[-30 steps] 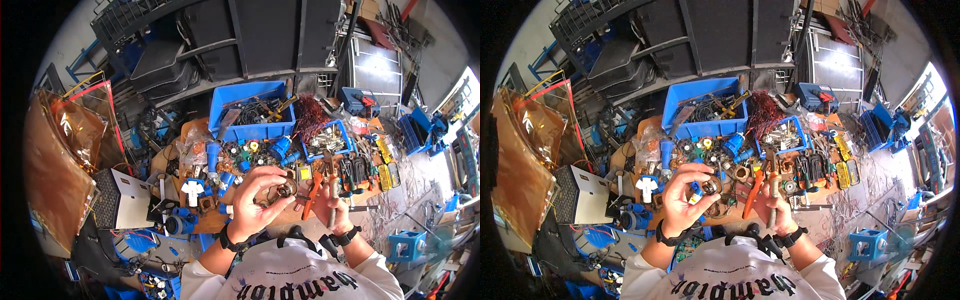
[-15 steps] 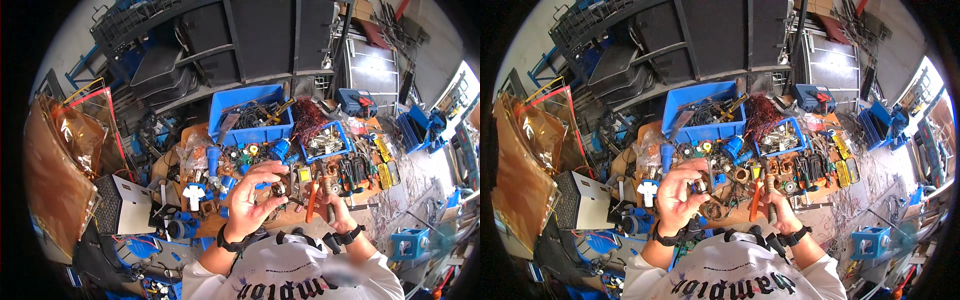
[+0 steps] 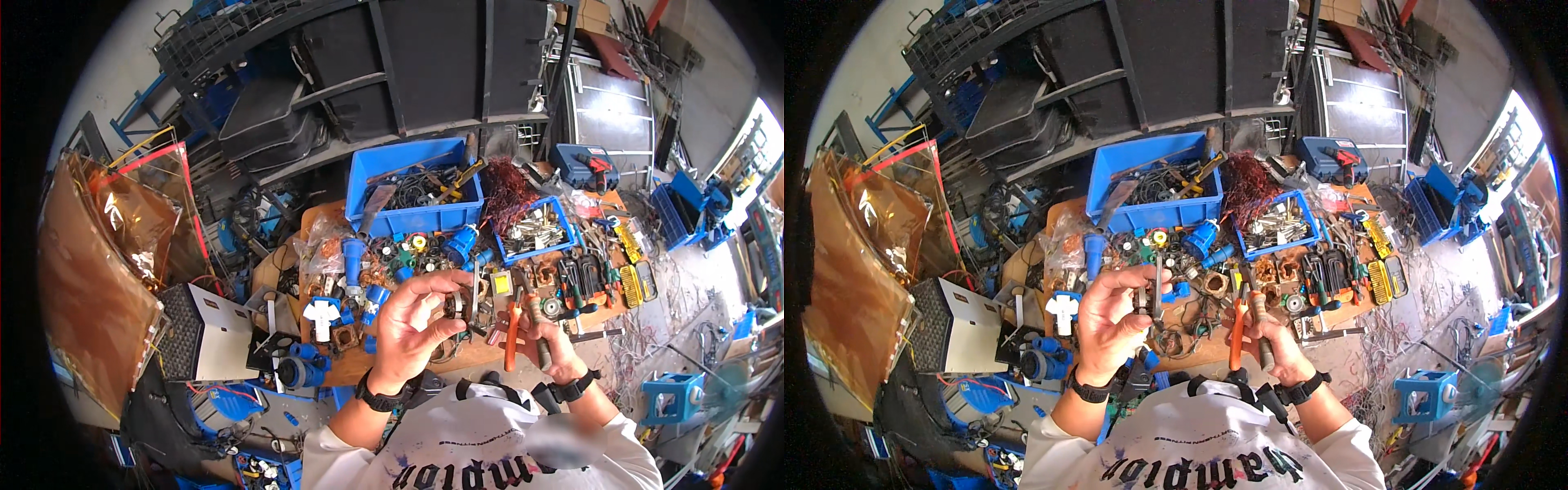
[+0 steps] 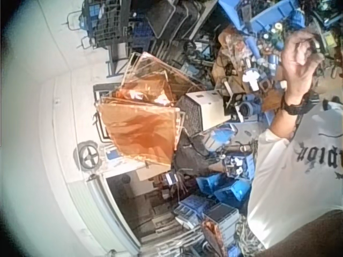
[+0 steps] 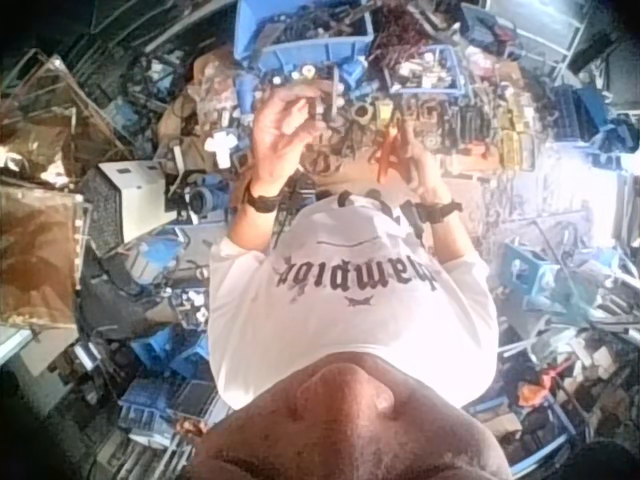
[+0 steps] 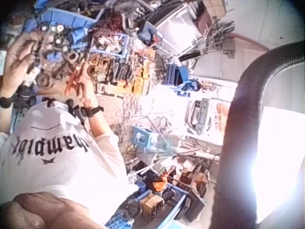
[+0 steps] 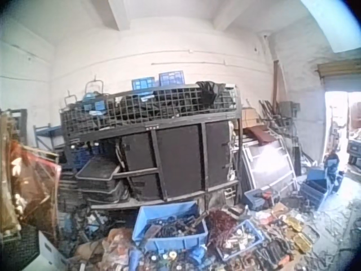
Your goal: The person holds a small, circular electronic component with wires and uses a pair of orange-handled pliers to strip the insulation from the wire ends. They repeatedly adjust the component and the pliers to access different sections of the wires, performing the stripping action multiple times throughout the clip.
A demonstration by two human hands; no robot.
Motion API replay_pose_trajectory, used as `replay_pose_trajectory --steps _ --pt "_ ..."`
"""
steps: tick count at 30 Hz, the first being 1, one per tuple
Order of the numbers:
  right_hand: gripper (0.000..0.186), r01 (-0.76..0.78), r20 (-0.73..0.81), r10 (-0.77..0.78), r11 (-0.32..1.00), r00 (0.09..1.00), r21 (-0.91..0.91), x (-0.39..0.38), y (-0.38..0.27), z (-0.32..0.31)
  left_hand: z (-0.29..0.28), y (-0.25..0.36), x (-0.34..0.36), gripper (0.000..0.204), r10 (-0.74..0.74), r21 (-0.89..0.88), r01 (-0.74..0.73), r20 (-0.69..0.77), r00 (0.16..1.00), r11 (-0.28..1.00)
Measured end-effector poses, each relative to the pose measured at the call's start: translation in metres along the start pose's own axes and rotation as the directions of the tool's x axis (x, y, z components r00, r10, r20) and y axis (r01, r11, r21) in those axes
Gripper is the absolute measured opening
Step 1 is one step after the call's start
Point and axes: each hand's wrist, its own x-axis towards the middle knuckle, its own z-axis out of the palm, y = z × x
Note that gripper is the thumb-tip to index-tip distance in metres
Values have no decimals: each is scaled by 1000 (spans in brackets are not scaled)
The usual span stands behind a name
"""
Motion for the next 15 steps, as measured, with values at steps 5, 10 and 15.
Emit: replay_pose_trajectory --steps 5,10,15 --pt "64 -15 17 15 1000 1000 -14 -2 4 -3 0 7 -5 43 39 78 -41 23 999 996" --pt "57 -11 47 11 1000 999 0 -5 9 -7 -2 14 -7 38 104 152 -113 63 993 982" --pt "72 -21 48 21 1000 999 7 -9 8 2 -2 20 -13 38 92 191 -100 50 994 977"
